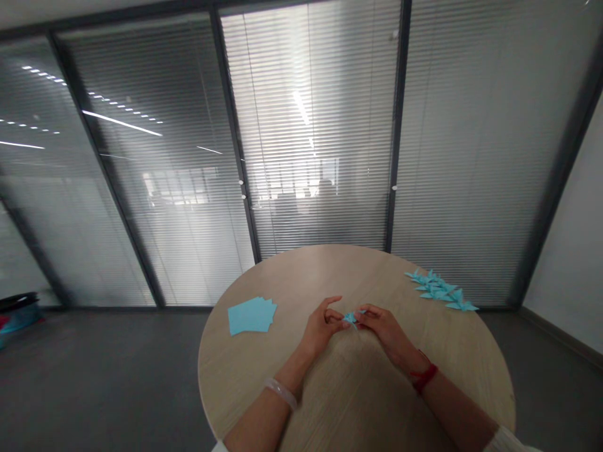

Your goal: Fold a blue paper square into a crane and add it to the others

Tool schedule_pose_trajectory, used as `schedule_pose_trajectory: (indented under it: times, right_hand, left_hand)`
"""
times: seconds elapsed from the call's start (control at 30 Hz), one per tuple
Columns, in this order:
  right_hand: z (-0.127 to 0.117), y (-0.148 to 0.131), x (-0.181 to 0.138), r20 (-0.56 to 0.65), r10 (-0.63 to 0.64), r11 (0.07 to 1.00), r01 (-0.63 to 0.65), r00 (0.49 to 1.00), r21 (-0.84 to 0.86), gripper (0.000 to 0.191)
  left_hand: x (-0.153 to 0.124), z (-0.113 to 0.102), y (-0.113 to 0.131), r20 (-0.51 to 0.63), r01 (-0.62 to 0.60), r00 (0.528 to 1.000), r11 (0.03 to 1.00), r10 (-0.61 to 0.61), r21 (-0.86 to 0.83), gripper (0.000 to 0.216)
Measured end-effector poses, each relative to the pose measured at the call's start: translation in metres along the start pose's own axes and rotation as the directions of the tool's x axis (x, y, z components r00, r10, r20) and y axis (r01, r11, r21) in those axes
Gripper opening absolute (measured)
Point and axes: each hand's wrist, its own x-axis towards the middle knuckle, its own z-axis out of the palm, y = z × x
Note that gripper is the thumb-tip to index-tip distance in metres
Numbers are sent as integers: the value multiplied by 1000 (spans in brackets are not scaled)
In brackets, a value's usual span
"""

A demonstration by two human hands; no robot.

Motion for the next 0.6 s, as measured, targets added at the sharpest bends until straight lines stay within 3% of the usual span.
schedule_pose_trajectory:
  times: [0.27, 0.6]
  right_hand:
    - [-4, 4, 4, -3, -5, 996, 5, 1000, 89, 34]
    - [-6, 2, 3, 9, -5, 984, 4, 1000, 177, 35]
  left_hand:
    - [1, 2, 2, 28, 23, 999, 984, -19, -174, 64]
    - [0, -3, 3, -110, 107, 984, 957, -142, -269, 58]
